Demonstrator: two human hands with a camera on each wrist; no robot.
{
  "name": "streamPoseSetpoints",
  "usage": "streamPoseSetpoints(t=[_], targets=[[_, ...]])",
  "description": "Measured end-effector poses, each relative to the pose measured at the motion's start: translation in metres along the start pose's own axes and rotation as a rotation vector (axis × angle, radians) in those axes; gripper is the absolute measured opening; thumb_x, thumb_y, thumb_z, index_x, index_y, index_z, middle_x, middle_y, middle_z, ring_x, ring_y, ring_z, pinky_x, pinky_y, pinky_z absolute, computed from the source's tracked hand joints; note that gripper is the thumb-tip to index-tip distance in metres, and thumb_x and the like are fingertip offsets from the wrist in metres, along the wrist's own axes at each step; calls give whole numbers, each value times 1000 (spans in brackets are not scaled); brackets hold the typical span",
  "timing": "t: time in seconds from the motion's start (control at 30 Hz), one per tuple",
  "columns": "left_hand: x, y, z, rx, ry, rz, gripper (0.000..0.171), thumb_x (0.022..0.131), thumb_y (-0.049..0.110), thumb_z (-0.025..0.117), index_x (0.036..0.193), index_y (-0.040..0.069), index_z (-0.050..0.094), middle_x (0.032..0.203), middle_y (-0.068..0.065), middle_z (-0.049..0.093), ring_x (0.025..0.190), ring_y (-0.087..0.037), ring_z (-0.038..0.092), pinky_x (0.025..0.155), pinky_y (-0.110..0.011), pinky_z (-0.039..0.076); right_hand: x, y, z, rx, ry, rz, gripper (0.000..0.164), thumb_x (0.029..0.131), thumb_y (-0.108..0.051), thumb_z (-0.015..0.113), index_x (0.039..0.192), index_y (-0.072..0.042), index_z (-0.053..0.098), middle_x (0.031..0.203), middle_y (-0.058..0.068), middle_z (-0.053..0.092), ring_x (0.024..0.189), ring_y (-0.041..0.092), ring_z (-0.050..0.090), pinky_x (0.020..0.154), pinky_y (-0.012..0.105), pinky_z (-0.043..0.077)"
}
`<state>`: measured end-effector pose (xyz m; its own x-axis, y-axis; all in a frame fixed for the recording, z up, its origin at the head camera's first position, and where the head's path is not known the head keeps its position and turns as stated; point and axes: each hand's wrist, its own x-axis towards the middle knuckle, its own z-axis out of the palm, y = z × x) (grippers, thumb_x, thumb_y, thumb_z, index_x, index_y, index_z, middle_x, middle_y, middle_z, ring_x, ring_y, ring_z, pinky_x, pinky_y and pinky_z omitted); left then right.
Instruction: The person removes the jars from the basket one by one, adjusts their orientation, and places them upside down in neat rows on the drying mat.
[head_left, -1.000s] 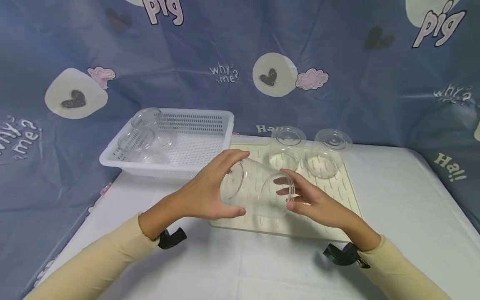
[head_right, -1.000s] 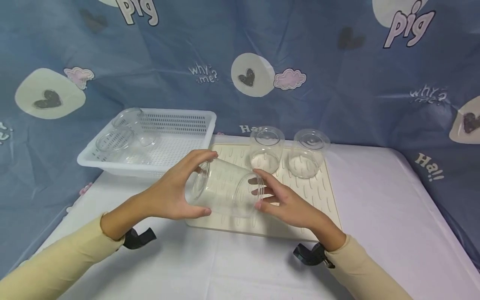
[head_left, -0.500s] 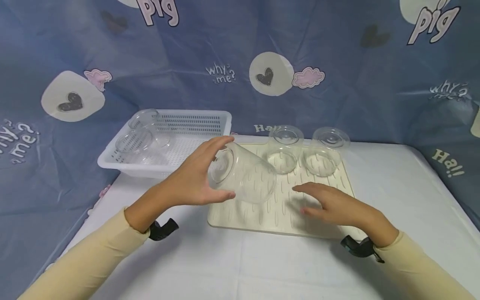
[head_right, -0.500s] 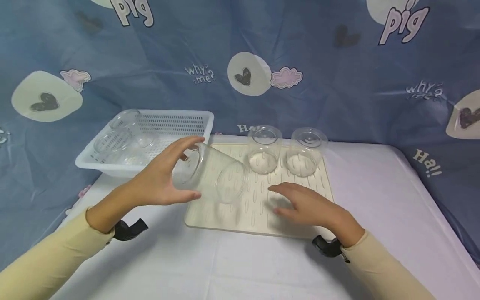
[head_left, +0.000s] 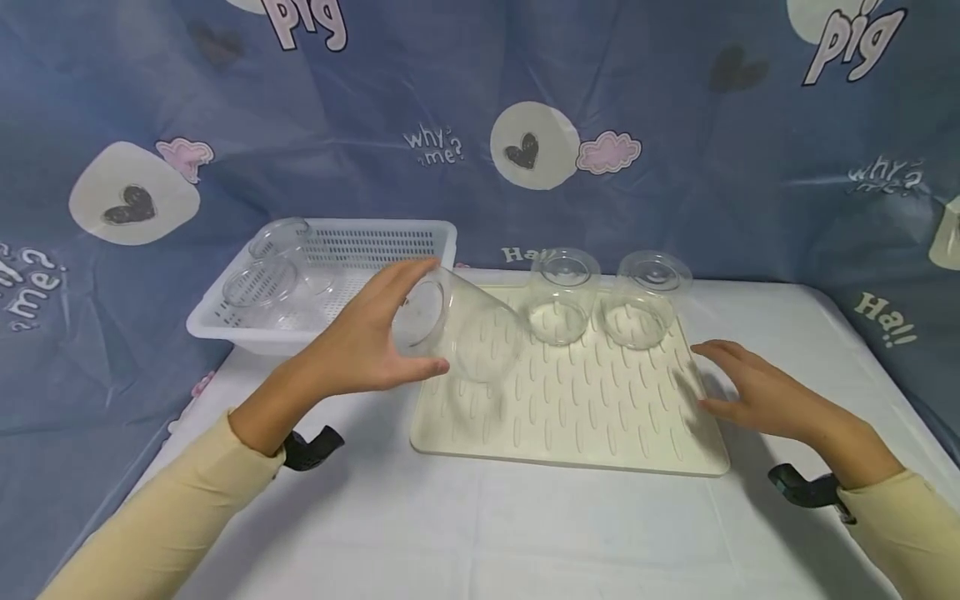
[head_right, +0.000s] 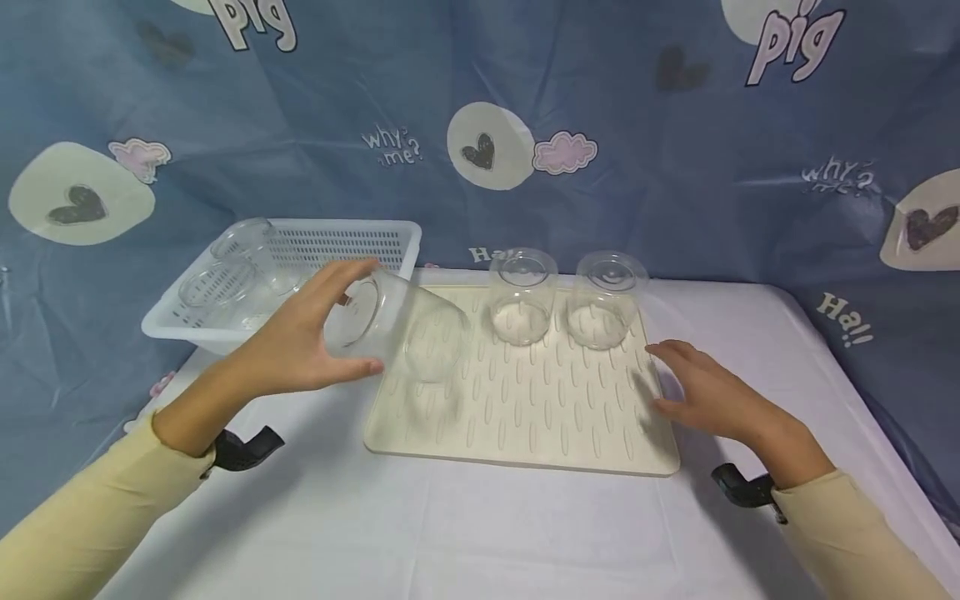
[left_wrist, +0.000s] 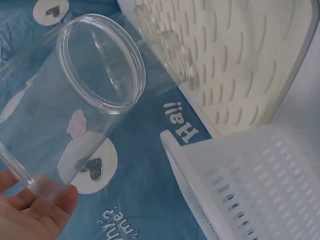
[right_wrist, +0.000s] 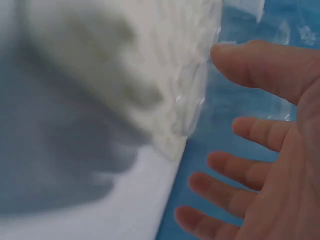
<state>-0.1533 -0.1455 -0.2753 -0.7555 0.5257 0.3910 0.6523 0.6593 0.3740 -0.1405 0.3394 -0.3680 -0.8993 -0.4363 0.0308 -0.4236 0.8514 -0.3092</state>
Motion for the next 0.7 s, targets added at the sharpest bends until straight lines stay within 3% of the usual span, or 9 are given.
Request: streamPoseSetpoints(t=[0.2, 0.3, 0.57, 0.7], targets=[[7, -2, -7, 53, -7, -64, 105, 71, 45, 84, 156, 14, 29, 156, -9, 38, 139, -29, 44, 109, -54, 43, 1, 17, 13, 128, -45, 33, 86, 80, -28, 81, 144, 8, 37, 147, 37, 33, 131, 58, 36, 98, 70, 37], [15, -4, -9, 70, -23, -96, 106, 72, 48, 83, 157, 16, 28, 158, -9, 36, 144, -30, 39, 112, -58, 39, 2, 20, 21, 191, -102, 52, 92, 77, -32, 84, 145, 8, 36, 150, 39, 28, 134, 60, 30, 99, 72, 34], [39, -5, -17, 47, -102, -166, 107, 74, 53, 79, 158, 21, 23, 160, -5, 32, 147, -29, 35, 115, -58, 36, 6, 22, 35, 78, -155, 30, 93, 71, -38, 86, 140, 6, 44, 149, 39, 26, 127, 61, 33, 95, 73, 37], [60, -9, -19, 63, -198, -200, 108, 75, 56, 77, 160, 22, 19, 161, -8, 29, 148, -30, 33, 116, -58, 35, 8, 20, 36, 70, -173, 49, 94, 72, -40, 86, 142, 6, 44, 151, 37, 24, 129, 60, 31, 96, 73, 36]])
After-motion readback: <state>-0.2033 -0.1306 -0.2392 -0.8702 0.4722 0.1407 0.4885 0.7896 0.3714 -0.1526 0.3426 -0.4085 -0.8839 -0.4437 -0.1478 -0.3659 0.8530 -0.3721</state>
